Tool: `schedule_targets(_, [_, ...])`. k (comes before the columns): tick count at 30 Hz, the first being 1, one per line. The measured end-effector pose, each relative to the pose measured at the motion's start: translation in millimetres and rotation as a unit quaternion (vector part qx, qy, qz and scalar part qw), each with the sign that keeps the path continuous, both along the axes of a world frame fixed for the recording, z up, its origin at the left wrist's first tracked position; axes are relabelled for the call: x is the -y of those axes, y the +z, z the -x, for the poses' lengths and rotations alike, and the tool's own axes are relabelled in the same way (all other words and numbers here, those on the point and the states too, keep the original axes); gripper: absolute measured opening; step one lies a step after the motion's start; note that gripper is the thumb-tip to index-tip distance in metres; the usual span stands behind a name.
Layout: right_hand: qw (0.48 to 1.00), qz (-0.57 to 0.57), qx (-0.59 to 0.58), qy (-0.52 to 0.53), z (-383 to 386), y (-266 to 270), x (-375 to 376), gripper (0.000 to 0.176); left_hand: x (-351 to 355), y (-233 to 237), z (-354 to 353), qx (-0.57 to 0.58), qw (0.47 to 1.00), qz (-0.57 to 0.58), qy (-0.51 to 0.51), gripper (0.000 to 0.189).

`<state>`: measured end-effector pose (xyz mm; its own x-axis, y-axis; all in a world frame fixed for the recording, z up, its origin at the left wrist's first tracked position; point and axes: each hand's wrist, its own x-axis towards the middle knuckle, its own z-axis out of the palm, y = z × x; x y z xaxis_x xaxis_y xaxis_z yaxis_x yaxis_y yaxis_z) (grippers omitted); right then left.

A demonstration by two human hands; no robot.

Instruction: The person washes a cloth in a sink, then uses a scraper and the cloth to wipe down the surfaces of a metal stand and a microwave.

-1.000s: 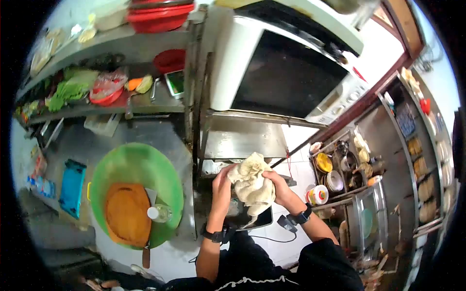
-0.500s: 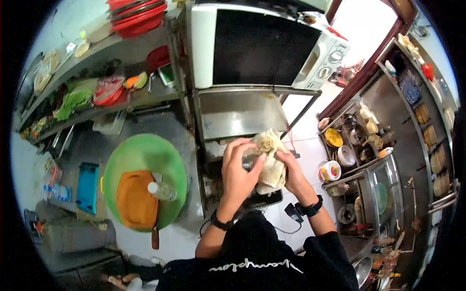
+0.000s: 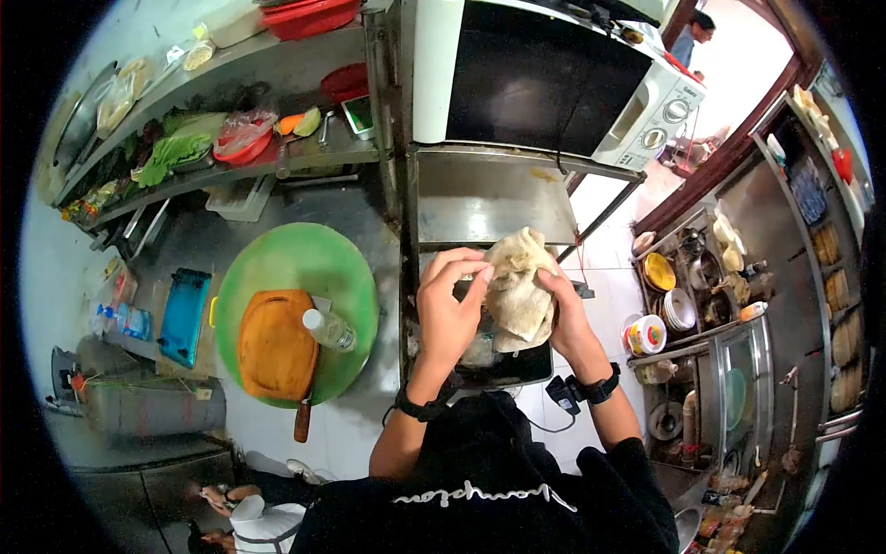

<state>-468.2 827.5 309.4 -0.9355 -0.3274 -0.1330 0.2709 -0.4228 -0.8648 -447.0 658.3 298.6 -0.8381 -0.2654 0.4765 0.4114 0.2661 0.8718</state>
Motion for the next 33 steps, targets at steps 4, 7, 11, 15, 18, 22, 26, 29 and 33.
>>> schedule_targets(4, [1.0,0.004,0.002,0.006,0.7,3.0,2.7,0.053,2.5,-0.6,-0.7,0.01,0.999,-0.033,-0.006,0.01])
schedule_targets(7, [1.0,0.004,-0.004,0.005,1.8,4.1,3.5,0.053,4.3,-2.8,0.8,0.008,0.998,-0.053,-0.015,0.01])
schedule_targets(11, [1.0,0.008,-0.003,0.009,1.4,5.1,3.1,0.054,5.0,-2.1,2.6,0.002,0.996,-0.082,-0.032,0.009])
schedule_targets(15, [1.0,-0.002,-0.002,-0.003,1.3,5.0,1.1,0.056,3.5,-3.7,3.6,-0.002,0.992,-0.12,-0.044,0.009])
schedule_targets(18, [1.0,-0.003,-0.002,-0.008,0.1,7.0,-1.4,0.057,1.5,-10.3,6.3,0.016,0.983,-0.175,-0.061,0.01])
schedule_targets(22, [1.0,-0.014,0.006,-0.021,0.6,4.3,-10.4,0.059,-2.9,-10.5,7.4,0.079,0.959,-0.257,-0.084,0.016])
schedule_targets(26, [0.999,-0.022,-0.001,-0.047,-0.2,6.0,-16.0,0.06,-5.5,-2.1,6.3,0.119,0.941,-0.297,-0.11,0.021])
schedule_targets(29, [0.998,-0.023,0.006,-0.066,-2.3,4.4,-20.3,0.055,-4.4,-3.9,9.6,0.129,0.936,-0.298,-0.137,0.022])
schedule_targets(33, [0.996,-0.02,0.01,-0.083,-2.3,7.4,-26.8,0.056,-3.5,-11.3,11.8,0.128,0.9,-0.362,-0.203,0.025])
